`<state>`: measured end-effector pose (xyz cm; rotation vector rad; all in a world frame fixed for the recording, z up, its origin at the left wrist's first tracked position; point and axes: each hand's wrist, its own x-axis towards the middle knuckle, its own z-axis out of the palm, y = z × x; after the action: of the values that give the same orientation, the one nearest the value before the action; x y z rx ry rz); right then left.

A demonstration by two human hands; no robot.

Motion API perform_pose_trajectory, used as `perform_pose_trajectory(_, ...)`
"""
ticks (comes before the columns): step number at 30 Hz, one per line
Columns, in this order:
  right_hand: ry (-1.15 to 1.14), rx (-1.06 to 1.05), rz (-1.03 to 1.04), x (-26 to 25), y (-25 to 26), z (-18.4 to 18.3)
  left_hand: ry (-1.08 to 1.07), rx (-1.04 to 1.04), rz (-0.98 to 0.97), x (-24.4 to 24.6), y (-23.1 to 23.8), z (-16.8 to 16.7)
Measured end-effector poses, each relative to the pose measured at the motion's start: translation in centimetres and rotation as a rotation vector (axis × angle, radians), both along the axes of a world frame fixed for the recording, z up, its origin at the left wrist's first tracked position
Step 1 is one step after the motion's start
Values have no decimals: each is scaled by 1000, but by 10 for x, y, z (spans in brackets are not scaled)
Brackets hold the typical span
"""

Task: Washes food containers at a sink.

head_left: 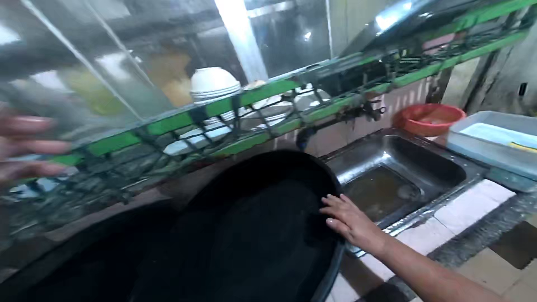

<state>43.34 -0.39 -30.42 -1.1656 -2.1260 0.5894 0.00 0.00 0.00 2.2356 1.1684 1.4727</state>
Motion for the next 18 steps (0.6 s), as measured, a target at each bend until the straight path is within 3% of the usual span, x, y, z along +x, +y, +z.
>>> perform_pose_trajectory(2, 143, -60, 62, 39, -20, -5, 171, -106, 74, 113, -8, -21)
perform_pose_trajectory(4, 147, -100, -20, 107, -34, -21, 529, -190, 105, 212, -21, -41)
perform_pose_trajectory(6, 71, -173, -202, 202, -37, -45, 882, -55, -13, 290, -22, -72)
perform_pose_trajectory(8, -32, -183, -416, 301, -41, -79, 1035, -20, -179, 357, -16, -104)
perform_pose_trajectory(12, -181, -45, -581, 435, -54, -125, 1093, -290, -348, 464, 24, -140)
perform_pose_trajectory(15, -314, -19, -526, 472, -53, -139, 932, -606, -315, 512, 78, -196)
perform_pose_trajectory(18, -457, -51, -504, 484, -45, -151, 802, -956, -195, 542, 121, -285)
